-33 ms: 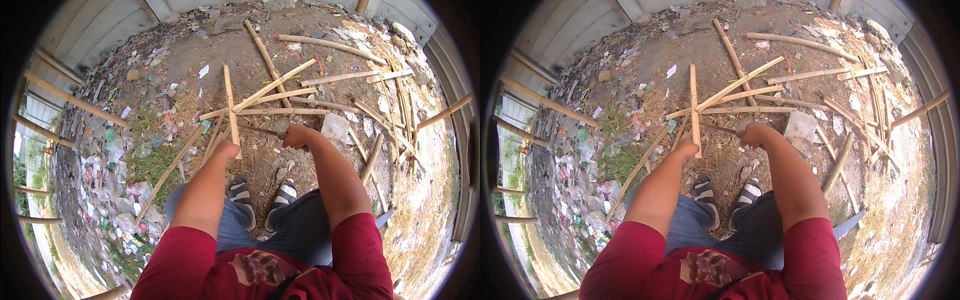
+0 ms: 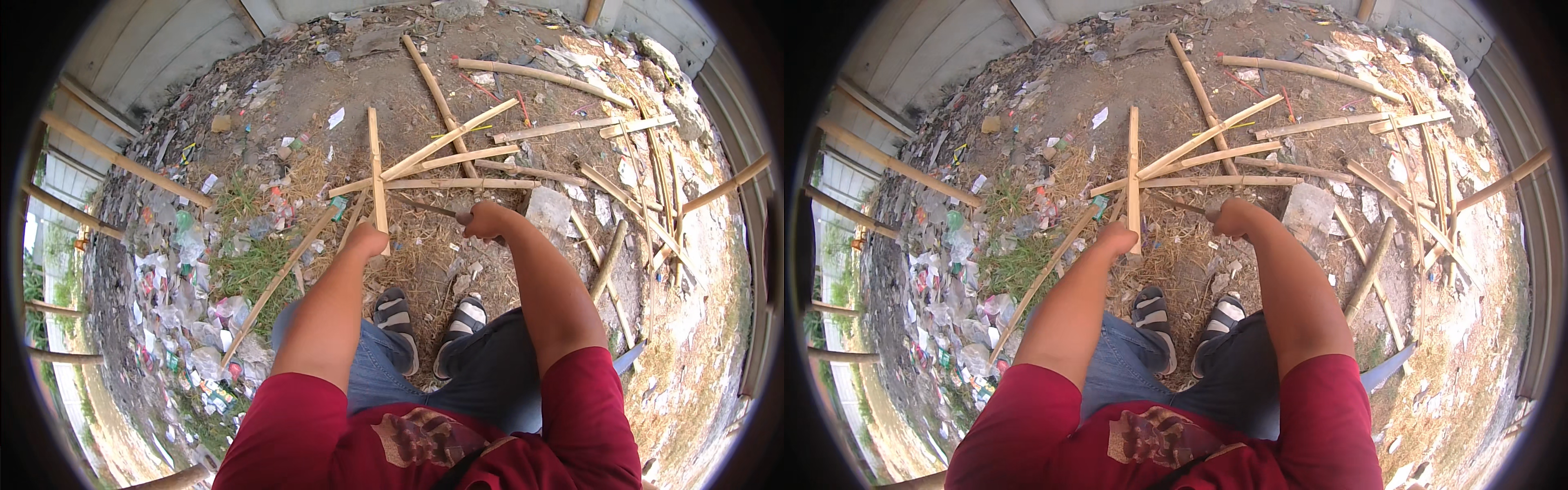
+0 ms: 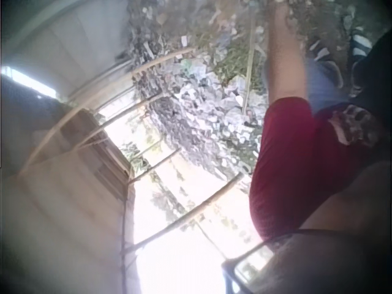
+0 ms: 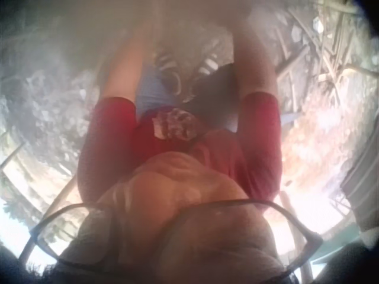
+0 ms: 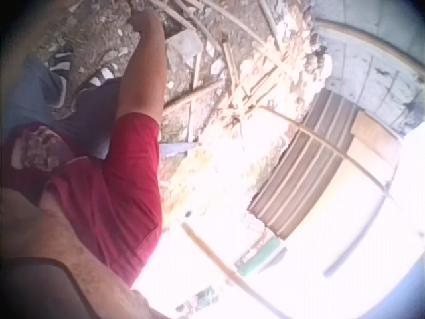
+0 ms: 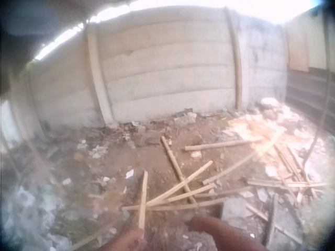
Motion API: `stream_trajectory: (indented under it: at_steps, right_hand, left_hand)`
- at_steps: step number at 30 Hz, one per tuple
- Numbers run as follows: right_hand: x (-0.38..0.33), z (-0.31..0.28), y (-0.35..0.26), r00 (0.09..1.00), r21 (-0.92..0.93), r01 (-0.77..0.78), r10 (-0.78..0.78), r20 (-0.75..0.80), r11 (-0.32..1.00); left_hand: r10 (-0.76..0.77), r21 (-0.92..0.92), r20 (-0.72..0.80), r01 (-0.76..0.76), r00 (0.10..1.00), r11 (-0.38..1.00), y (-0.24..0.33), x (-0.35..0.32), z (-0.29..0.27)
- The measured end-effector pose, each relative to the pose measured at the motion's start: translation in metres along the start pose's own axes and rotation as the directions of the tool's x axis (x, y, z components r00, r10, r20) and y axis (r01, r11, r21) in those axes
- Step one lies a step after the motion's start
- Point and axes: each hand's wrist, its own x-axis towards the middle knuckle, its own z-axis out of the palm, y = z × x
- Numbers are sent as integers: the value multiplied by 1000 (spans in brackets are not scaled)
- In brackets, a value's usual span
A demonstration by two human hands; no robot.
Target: The person sits on the ground and uses a machete to split a long bamboo pole into thinner strips. They hold the bamboo with one hand and repeatedly strike it with the machete to separate the sections.
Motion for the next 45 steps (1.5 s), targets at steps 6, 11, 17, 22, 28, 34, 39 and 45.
stream_trajectory:
  at_steps: [6,11,17,22,28,34,39,45]
  right_hand:
    - [-26,-16,-9,955,39,58,-44,-294,998]
    - [-47,-25,6,930,205,183,-102,-353,962]
    - [-99,-49,-15,892,338,323,-165,-421,884]
    - [-146,-20,-92,851,555,479,-206,-483,680]
    - [-137,53,-110,865,677,467,-133,-485,568]
    - [-127,83,-132,787,570,529,-112,-607,629]
    - [-131,115,-152,811,527,484,-131,-571,698]
    - [-80,161,-123,916,498,271,-62,-396,824]
  left_hand:
    - [148,-70,-538,-219,830,973,2,-113,-153]
    - [239,70,-805,-314,543,947,39,-201,-256]
    - [349,210,-894,-428,279,879,85,-220,-273]
    - [278,-387,-862,-904,424,181,62,-146,-255]
    - [96,-518,-855,-846,510,-121,93,-169,-228]
    - [61,-438,-899,-885,433,-158,89,-154,-215]
    - [11,-344,-939,-938,344,-40,92,-131,-222]
    - [-29,-366,-929,-928,369,-78,94,-118,-235]
